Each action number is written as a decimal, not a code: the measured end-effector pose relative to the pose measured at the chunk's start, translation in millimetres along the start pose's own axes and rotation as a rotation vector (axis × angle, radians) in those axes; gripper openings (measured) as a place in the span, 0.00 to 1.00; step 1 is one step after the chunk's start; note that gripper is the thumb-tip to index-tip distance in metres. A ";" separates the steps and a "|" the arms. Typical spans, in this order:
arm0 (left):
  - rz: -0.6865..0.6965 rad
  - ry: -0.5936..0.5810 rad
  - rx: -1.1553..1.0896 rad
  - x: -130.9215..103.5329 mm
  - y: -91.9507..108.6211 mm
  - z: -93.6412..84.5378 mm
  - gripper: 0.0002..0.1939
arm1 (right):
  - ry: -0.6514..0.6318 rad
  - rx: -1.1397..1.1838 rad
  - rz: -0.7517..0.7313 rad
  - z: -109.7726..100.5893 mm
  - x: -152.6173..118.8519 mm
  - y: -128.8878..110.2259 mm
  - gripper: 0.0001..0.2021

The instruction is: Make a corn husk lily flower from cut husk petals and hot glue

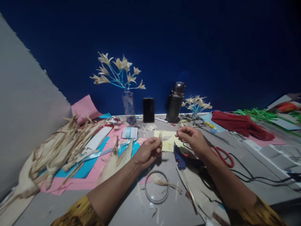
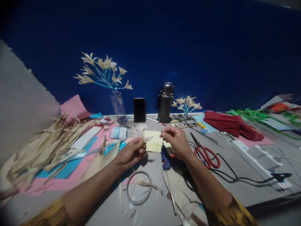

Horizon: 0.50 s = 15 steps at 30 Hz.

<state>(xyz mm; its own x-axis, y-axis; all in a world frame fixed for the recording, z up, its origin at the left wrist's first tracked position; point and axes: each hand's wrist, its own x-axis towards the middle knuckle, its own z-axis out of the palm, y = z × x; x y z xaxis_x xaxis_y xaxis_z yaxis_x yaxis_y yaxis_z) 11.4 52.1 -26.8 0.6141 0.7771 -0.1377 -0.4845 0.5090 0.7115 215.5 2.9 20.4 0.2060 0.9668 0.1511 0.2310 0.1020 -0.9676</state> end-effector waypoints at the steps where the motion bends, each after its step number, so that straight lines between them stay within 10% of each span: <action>1: 0.002 -0.005 -0.007 -0.5 1.3 -0.1 0.19 | -0.088 -0.148 -0.043 -9.4 -5.7 -5.9 0.10; 6: -0.039 -0.036 -0.045 0.3 1.9 -1.1 0.19 | -0.432 -0.922 -0.216 -44.1 -45.9 -15.4 0.14; 15: -0.027 0.091 -0.031 8.5 -5.0 -7.8 0.11 | -0.546 -1.182 -0.209 -33.5 -47.5 14.2 0.15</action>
<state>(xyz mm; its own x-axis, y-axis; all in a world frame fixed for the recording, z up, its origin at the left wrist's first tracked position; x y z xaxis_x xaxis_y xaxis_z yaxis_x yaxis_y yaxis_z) 14.1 59.0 -36.9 0.5686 0.7926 -0.2202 -0.4882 0.5405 0.6852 240.9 -49.5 6.3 -0.2780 0.9559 -0.0946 0.9550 0.2644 -0.1344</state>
